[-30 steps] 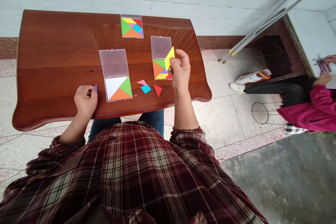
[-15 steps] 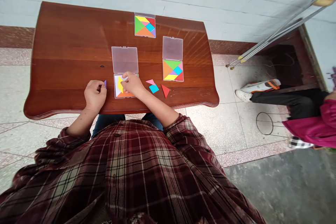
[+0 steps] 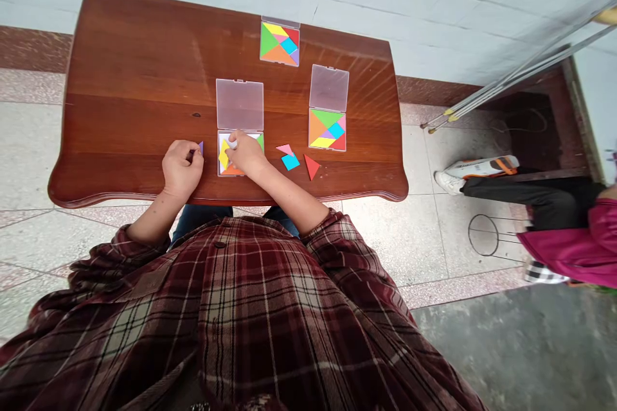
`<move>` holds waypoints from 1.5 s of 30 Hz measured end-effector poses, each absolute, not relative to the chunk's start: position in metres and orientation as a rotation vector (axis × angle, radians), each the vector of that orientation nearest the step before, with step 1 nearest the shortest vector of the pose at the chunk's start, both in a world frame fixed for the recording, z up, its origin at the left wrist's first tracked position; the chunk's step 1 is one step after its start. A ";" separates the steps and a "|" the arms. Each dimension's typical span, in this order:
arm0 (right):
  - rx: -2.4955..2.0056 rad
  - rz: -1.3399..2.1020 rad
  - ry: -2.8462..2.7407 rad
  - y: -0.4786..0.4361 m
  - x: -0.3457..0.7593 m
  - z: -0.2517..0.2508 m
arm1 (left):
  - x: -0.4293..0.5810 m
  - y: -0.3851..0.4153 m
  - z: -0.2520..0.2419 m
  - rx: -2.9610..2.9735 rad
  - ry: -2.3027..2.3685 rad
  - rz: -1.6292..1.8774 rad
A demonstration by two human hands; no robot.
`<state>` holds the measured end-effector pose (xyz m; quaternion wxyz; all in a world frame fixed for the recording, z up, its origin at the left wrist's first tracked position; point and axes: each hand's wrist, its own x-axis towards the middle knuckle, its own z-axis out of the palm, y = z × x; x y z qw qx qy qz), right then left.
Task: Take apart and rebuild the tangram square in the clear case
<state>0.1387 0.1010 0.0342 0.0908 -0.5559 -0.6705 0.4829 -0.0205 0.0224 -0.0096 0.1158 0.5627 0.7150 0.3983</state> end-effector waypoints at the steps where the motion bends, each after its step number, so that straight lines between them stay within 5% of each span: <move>1: -1.650 1.410 -2.029 0.102 0.139 0.035 | -0.021 0.022 -0.010 1.648 2.096 1.165; 15: -1.586 1.461 -1.977 0.102 0.143 0.031 | -0.022 0.023 -0.012 1.675 2.123 1.164; 26: -1.555 0.858 -2.477 0.104 0.133 0.048 | -0.021 0.024 -0.011 1.667 2.130 1.166; 45: -1.422 0.778 -2.723 0.115 0.134 0.042 | -0.020 0.022 -0.009 1.658 2.105 1.165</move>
